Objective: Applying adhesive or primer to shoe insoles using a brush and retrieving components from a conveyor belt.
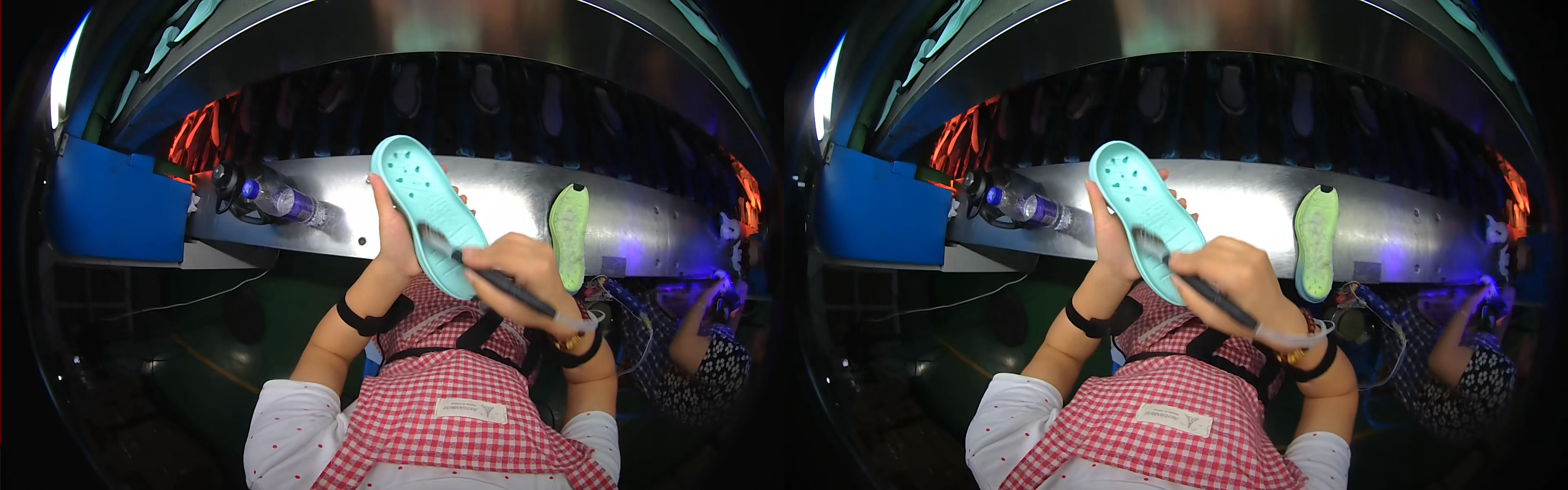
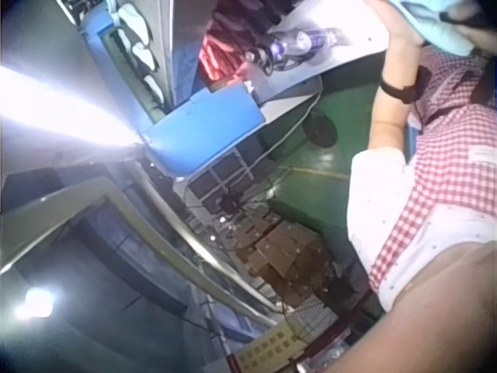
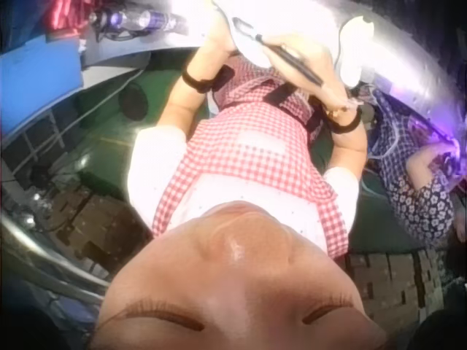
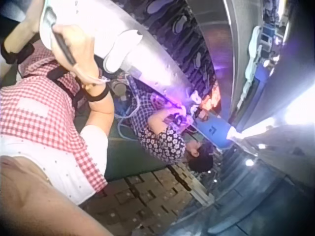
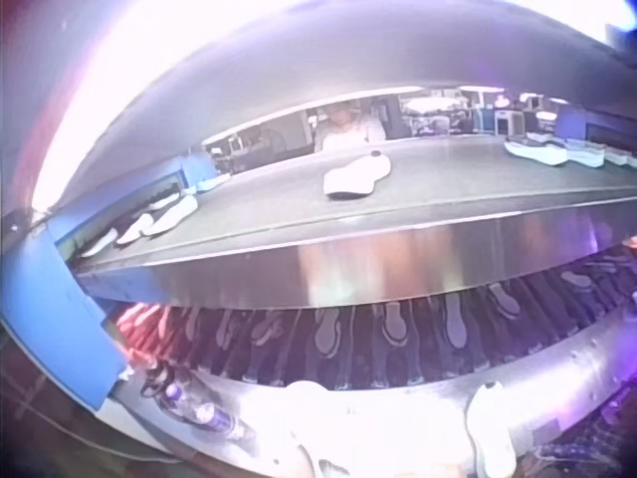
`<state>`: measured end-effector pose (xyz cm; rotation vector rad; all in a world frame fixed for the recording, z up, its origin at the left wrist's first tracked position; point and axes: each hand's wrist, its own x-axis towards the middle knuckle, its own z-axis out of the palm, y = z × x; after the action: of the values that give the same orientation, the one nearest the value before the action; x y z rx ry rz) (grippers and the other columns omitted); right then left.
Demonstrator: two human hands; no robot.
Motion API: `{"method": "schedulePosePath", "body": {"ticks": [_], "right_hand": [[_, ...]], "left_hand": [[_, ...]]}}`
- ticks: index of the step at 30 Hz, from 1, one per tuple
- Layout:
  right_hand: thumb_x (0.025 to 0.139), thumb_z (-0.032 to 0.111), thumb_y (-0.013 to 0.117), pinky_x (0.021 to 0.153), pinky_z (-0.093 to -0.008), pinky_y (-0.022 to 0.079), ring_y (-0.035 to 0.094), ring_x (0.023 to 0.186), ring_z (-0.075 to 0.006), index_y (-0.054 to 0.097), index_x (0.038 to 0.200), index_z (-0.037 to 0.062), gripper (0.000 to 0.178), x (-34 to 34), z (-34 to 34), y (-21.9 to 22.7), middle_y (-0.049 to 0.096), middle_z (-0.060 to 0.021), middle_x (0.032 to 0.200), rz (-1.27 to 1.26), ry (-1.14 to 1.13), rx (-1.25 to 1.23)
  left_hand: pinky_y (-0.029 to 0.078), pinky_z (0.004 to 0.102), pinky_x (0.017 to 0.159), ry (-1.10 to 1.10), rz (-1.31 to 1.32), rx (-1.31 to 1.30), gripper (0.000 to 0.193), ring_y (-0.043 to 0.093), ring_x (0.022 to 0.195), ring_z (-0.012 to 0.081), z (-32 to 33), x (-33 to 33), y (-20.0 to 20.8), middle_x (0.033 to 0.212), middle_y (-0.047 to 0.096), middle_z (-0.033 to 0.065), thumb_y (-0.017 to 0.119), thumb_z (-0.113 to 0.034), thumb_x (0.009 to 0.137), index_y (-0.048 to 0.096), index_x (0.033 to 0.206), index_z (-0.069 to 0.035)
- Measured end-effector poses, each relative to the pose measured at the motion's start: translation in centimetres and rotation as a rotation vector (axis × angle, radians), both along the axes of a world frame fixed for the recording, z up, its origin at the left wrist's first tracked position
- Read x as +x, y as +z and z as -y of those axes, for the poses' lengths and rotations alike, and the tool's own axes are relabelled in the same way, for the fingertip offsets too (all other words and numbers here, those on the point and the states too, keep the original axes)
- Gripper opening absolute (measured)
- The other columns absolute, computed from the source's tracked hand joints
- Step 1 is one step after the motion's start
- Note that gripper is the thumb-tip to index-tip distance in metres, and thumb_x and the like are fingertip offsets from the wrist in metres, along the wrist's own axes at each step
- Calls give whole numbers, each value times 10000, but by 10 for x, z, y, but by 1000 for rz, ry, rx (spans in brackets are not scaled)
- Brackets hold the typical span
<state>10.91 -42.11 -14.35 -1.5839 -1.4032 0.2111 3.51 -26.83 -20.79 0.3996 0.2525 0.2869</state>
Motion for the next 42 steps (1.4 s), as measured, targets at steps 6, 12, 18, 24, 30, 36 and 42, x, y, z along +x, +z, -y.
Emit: {"method": "schedulePosePath", "body": {"ticks": [6, 12, 18, 24, 30, 36, 42], "right_hand": [[676, 50, 655, 545, -245, 461, 592, 609, -153, 640, 854, 34, 179, 12, 17, 27, 613, -94, 706, -376, 36, -165], [672, 22, 662, 571, -241, 466, 584, 608, -139, 640, 884, 32, 213, 5, 5, 17, 615, -87, 712, -239, 284, 24], [676, 10, 674, 633, -244, 478, 594, 696, -139, 641, 895, 26, 222, 15, 14, 14, 631, -86, 819, -431, 192, -130], [709, -34, 619, 864, -331, 426, 553, 953, -227, 590, 888, -30, 181, 25, 14, -5, 601, -156, 953, -894, 204, 61], [756, -19, 589, 844, -307, 442, 574, 917, -206, 562, 925, -30, 172, 0, 7, 2, 595, -146, 954, -1446, 157, 135], [738, -45, 587, 739, -257, 471, 590, 823, -159, 576, 902, -27, 165, 2, 10, 13, 606, -127, 904, -766, 16, -9], [679, -31, 647, 736, -269, 482, 609, 816, -176, 617, 877, -13, 201, 10, 6, 21, 626, -122, 883, -754, 282, -33]], "left_hand": [[377, 523, 884, 30, 91, 29, 848, 540, 876, 256, 5, -4, 8, 915, 547, 123, 182, -750, 725, 404, 1180, -69], [353, 519, 917, 85, 297, 52, 825, 517, 946, 241, 0, 0, 14, 1031, 520, 100, 238, -727, 740, 365, 1238, -82], [331, 528, 941, 124, 283, 106, 774, 485, 1056, 245, -8, -5, 24, 1161, 478, 111, 275, -683, 768, 362, 1248, -83], [333, 530, 936, 168, 312, 117, 739, 486, 1061, 269, -15, -4, 46, 1195, 458, 126, 284, -642, 799, 348, 1260, -70], [327, 488, 964, 106, 263, -59, 586, 443, 1110, 294, 26, -13, 54, 1236, 406, 151, 209, -469, 884, 271, 1292, -53], [309, 520, 963, 133, 209, -22, 598, 459, 1094, 340, 13, -7, 42, 1237, 424, 175, 244, -472, 872, 320, 1283, -44], [380, 489, 909, 56, 314, -45, 563, 501, 1034, 345, 8, -5, 43, 1194, 449, 197, 333, -420, 859, 315, 1275, -41]]}}
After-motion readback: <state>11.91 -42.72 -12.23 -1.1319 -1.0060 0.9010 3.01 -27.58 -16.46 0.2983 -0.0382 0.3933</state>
